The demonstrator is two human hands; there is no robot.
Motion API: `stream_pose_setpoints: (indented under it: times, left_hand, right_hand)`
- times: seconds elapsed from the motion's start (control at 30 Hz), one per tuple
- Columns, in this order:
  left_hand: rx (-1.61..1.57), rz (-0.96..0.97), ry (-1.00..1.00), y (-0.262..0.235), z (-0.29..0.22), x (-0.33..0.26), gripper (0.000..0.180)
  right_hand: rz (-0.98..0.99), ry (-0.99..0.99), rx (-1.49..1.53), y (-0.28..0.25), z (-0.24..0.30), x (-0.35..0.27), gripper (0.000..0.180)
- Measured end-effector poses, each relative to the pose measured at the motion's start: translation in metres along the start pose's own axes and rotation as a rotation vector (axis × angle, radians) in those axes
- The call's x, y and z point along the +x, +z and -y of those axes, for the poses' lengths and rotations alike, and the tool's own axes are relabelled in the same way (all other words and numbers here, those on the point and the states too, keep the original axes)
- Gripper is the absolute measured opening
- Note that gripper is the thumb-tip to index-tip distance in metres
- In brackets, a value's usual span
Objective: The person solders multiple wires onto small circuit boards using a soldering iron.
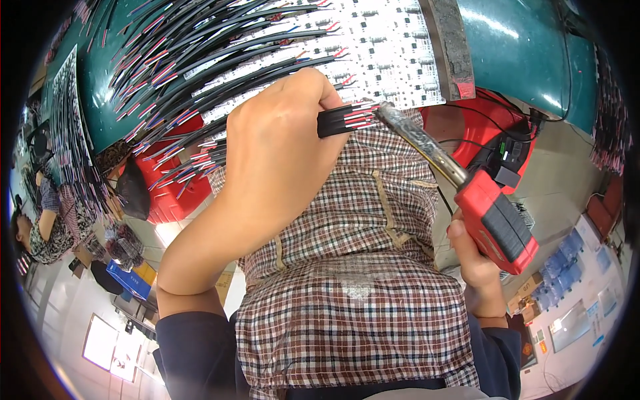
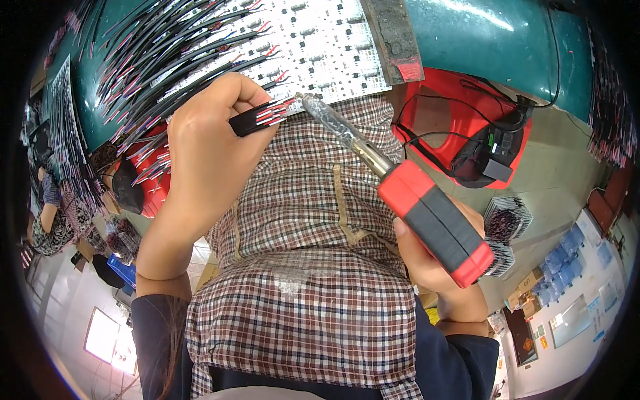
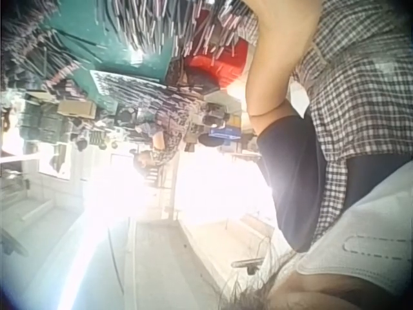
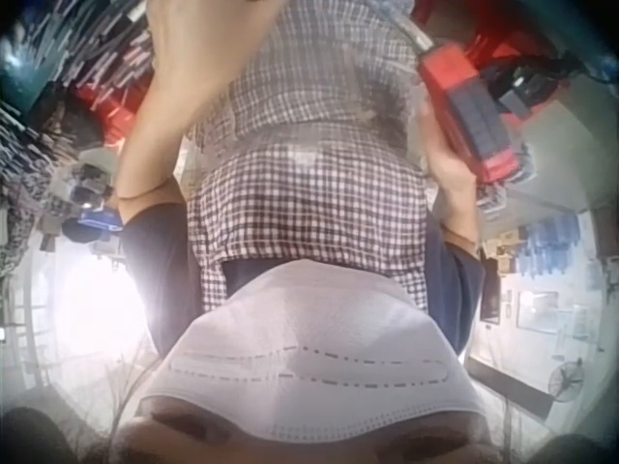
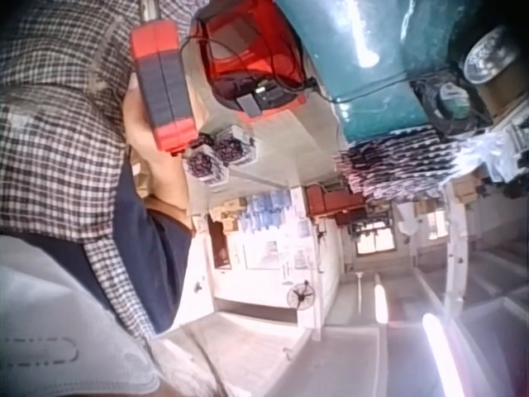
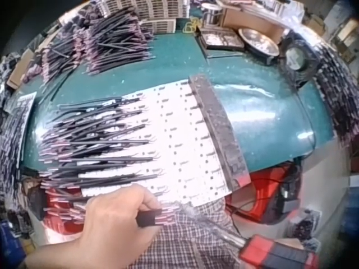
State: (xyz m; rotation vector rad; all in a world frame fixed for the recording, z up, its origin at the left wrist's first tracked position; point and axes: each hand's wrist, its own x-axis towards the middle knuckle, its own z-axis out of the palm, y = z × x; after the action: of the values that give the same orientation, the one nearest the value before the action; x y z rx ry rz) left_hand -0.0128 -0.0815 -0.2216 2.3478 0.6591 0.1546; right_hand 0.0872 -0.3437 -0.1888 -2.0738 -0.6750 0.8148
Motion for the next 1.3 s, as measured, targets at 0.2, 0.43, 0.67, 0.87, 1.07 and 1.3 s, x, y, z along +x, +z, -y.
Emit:
stream_pose_setpoints:
  times: [0.2, 0.43, 0.67, 0.87, 1.07, 1.3]
  left_hand:
    - [0.014, -0.009, 0.011, 0.001, 0.000, 0.001, 0.018]
    - [-0.075, 0.028, -0.036, -0.002, 0.003, 0.006, 0.020]
    - [-0.010, 0.020, -0.001, -0.002, 0.001, 0.005, 0.021]
    - [0.007, -0.005, 0.017, 0.001, 0.003, 0.003, 0.020]
    - [0.027, -0.013, 0.028, 0.001, 0.002, 0.004, 0.020]
    - [0.027, -0.006, 0.014, -0.002, 0.001, 0.005, 0.017]
  right_hand:
    - [-0.029, 0.054, -0.043, -0.005, 0.000, -0.007, 0.028]
    - [-0.019, 0.037, -0.004, -0.002, -0.001, -0.005, 0.027]
    - [0.002, 0.005, -0.047, -0.001, -0.001, -0.002, 0.023]
    - [-0.004, -0.017, -0.064, 0.001, -0.002, 0.000, 0.021]
    - [0.046, -0.014, 0.062, -0.003, -0.005, -0.007, 0.017]
    - [0.001, -0.008, -0.051, -0.003, -0.003, -0.003, 0.026]
